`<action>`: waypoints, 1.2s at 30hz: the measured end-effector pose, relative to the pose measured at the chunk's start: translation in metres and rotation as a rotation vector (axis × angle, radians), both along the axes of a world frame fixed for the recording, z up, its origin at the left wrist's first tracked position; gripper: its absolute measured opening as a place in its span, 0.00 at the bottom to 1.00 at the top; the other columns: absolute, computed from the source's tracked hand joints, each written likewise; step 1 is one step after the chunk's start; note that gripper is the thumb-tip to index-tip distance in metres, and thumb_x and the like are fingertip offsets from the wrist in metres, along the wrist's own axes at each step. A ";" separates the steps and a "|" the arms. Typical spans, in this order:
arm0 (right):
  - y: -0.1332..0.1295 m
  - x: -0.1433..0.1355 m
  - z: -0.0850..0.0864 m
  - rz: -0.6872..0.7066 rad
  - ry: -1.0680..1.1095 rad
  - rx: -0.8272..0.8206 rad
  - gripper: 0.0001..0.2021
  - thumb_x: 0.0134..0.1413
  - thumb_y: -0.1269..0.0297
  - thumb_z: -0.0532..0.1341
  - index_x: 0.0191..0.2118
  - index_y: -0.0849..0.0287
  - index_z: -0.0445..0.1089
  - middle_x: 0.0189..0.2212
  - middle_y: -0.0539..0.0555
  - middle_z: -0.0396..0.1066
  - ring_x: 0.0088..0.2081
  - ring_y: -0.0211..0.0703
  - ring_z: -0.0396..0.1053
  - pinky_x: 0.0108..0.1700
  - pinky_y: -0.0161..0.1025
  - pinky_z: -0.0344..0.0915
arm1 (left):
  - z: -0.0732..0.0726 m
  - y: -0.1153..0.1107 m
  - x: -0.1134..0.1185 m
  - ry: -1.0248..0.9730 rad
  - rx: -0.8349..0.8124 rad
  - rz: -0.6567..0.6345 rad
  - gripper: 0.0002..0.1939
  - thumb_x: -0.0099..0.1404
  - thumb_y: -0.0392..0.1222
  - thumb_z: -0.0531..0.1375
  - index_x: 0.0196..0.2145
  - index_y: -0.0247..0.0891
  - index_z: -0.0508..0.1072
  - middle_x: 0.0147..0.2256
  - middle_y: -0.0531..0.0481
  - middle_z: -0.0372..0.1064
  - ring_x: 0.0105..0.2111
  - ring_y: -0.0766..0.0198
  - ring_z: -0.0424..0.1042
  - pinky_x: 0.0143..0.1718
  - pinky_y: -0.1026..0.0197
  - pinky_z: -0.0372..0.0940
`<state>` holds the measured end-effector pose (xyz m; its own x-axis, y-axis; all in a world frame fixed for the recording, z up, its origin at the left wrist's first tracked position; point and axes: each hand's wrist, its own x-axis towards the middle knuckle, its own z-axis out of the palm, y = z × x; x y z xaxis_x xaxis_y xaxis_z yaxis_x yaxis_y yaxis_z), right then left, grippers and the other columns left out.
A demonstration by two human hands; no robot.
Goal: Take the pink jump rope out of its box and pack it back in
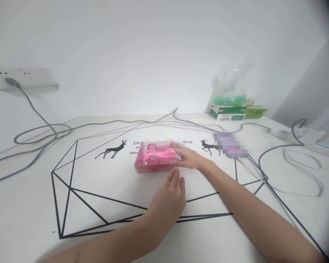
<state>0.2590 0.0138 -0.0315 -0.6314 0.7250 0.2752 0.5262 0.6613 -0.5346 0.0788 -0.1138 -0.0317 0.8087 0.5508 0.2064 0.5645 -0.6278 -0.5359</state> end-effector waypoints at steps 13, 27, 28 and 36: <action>-0.007 -0.011 0.004 -0.089 -0.070 0.037 0.27 0.57 0.48 0.60 0.60 0.50 0.64 0.66 0.56 0.54 0.59 0.56 0.63 0.57 0.50 0.63 | 0.021 0.008 -0.018 0.016 -0.021 -0.051 0.22 0.67 0.43 0.55 0.50 0.20 0.72 0.49 0.28 0.71 0.53 0.44 0.68 0.59 0.48 0.56; -0.003 -0.011 0.000 -0.069 0.118 -0.036 0.31 0.55 0.51 0.64 0.63 0.44 0.60 0.65 0.52 0.57 0.64 0.52 0.57 0.62 0.50 0.57 | 0.017 0.005 0.016 0.130 -0.100 0.109 0.24 0.54 0.34 0.63 0.50 0.34 0.76 0.49 0.34 0.73 0.50 0.36 0.70 0.58 0.34 0.52; -0.003 -0.011 0.000 -0.068 0.116 -0.037 0.31 0.54 0.51 0.65 0.64 0.44 0.59 0.65 0.52 0.57 0.64 0.53 0.57 0.63 0.51 0.56 | 0.015 0.007 0.016 0.119 -0.108 0.105 0.25 0.55 0.34 0.62 0.52 0.32 0.74 0.51 0.33 0.72 0.51 0.36 0.69 0.57 0.35 0.54; 0.002 -0.010 -0.005 -0.075 0.107 0.002 0.30 0.54 0.51 0.65 0.62 0.45 0.62 0.66 0.52 0.54 0.65 0.53 0.56 0.64 0.52 0.55 | 0.001 0.026 0.009 -0.165 -0.242 0.055 0.26 0.71 0.44 0.49 0.56 0.16 0.65 0.52 0.24 0.68 0.55 0.43 0.67 0.55 0.45 0.60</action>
<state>0.2492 0.0161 -0.0362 -0.5422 0.7685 0.3397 0.5140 0.6232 -0.5893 0.0876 -0.0883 -0.0309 0.7428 0.6421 0.1897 0.6681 -0.6923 -0.2728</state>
